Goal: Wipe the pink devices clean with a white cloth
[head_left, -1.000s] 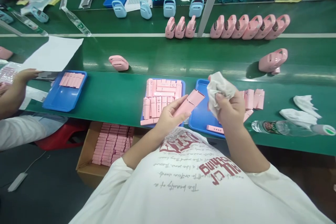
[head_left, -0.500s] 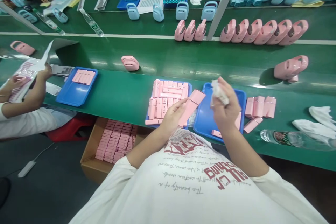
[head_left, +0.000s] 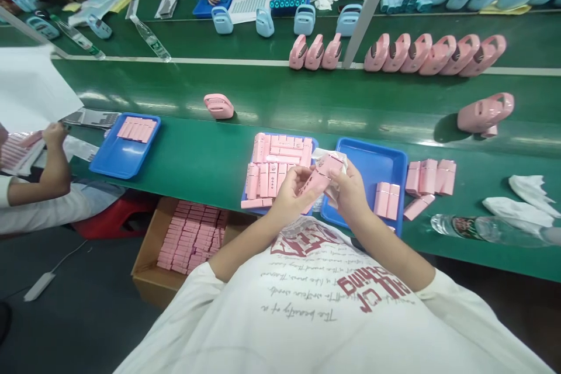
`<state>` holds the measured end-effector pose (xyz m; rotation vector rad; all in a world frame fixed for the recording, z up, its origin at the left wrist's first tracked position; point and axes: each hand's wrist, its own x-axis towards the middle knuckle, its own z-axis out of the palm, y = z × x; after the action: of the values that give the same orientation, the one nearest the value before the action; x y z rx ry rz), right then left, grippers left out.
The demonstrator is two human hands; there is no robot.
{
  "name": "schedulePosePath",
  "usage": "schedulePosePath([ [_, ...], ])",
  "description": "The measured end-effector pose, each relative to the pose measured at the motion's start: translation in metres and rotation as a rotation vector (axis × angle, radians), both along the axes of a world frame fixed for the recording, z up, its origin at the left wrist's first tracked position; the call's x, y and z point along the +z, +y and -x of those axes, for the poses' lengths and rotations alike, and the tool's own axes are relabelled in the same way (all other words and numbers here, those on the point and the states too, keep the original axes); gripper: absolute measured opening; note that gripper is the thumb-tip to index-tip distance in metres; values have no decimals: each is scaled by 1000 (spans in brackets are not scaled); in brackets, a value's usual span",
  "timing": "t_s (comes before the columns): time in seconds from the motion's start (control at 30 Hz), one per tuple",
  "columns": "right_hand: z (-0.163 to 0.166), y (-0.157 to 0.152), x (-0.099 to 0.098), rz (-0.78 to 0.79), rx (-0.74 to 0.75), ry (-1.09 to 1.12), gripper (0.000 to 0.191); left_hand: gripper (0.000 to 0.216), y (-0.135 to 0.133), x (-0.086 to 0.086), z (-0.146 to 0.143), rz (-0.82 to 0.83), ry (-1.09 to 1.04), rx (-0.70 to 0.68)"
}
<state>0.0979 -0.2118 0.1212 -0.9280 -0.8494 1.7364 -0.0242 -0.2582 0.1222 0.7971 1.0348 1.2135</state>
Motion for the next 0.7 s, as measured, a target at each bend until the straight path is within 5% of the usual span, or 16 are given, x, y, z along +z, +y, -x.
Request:
schedulePosePath([
  [0.13,0,3,-4,27,22,-45,43,60,1,-4,-1,164,-146,-163],
  [0.27,-7,12,-14,-113,-225,-136,35,67,4,-6,1,188,-222,-141],
  [0.43,-24,22,-18,-650,-450,-471,28,85,4,-6,1,148,-226,-151],
  [0.57,-20,7,-17,-1220,-237,-806,36,106,5,-6,-2,128,-234,-186],
  [0.7,-13,-6,-25,-1619,-2,-827,35,112,7,-9,2,72,-188,-190],
])
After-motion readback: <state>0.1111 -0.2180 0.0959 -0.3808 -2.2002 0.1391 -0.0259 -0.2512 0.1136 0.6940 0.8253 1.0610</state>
